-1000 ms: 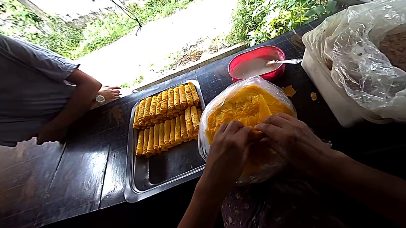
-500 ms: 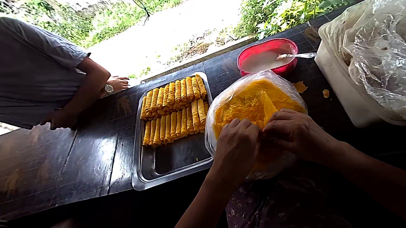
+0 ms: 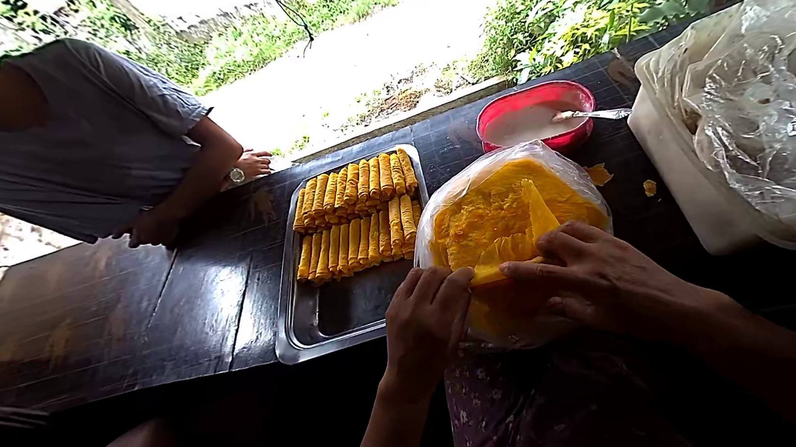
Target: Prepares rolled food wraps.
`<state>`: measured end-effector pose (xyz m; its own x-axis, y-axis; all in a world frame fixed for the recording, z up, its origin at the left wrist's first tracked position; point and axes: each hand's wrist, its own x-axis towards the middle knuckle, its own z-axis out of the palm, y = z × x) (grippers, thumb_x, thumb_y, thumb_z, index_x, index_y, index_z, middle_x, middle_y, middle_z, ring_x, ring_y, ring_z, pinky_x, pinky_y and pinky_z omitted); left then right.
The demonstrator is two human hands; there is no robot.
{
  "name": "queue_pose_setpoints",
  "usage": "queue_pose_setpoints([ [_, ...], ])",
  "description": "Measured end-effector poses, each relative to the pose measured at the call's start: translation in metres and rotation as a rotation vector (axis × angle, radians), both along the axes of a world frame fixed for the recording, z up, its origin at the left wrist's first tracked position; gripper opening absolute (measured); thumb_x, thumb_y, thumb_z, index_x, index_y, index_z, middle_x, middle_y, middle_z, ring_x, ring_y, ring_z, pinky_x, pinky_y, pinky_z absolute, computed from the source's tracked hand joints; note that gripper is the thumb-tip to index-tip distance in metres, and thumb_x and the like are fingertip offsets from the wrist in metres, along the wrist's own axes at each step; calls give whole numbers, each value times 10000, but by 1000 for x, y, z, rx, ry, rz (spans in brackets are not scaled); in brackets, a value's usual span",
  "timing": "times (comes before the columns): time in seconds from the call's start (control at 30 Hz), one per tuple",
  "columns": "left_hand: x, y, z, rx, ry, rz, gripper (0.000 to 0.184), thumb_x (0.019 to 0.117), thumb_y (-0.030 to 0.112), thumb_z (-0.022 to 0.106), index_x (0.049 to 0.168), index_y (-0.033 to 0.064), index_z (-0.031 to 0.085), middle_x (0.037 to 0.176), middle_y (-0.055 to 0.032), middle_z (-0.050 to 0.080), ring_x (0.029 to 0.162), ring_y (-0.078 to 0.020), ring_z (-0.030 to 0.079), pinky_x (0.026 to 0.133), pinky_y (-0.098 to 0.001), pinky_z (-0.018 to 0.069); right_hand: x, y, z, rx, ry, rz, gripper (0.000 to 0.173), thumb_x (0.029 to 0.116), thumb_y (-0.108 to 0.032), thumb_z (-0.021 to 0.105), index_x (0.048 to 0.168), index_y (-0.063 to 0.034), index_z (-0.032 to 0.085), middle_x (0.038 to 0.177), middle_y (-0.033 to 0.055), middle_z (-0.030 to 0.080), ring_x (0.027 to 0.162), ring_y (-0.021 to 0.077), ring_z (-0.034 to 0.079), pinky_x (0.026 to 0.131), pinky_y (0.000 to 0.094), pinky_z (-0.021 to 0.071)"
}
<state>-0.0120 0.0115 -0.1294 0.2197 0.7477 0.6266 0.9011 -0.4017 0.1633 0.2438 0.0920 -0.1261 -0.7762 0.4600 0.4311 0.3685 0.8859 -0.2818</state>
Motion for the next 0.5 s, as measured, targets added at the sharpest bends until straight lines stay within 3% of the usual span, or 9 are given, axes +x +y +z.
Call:
queue_pose_setpoints([
  [0.07,5,1,0,23,-38,-4,162,990,162,612,1027,110,760,906,-63,734,871,-173,683,800,-248,535,-4,-2,2,27,-27,-14,482,922,-399,634,1403,-366,625,1007,105,630,916,294,618,765,426,526],
  [0.13,13,3,4,29,-78,-35,160,996,133,613,1036,91,762,961,-82,752,930,-169,703,869,-235,540,-6,-3,2,45,-27,-30,455,930,-412,625,1380,-353,648,997,115,640,914,306,627,764,433,525],
  [0.23,30,9,10,29,-95,-89,166,1006,97,601,1066,87,756,1064,-120,753,1055,-205,709,977,-269,536,-5,-5,0,37,4,-82,466,941,-442,589,1347,-225,664,1044,113,684,977,318,659,824,461,545],
  [0.33,45,14,11,-6,-36,-188,195,1014,41,559,1080,79,739,1181,-158,733,1166,-268,692,1028,-330,536,0,-9,-1,9,79,-150,432,986,-442,530,1213,-103,673,1077,71,732,1050,283,686,905,452,546],
  [0.5,53,18,7,-43,66,-264,259,1003,-33,492,1110,54,712,1194,-138,743,1171,-271,698,1024,-335,540,15,-8,-9,3,201,-140,268,1028,-259,484,1184,-120,651,1073,18,735,1082,208,669,966,388,508],
])
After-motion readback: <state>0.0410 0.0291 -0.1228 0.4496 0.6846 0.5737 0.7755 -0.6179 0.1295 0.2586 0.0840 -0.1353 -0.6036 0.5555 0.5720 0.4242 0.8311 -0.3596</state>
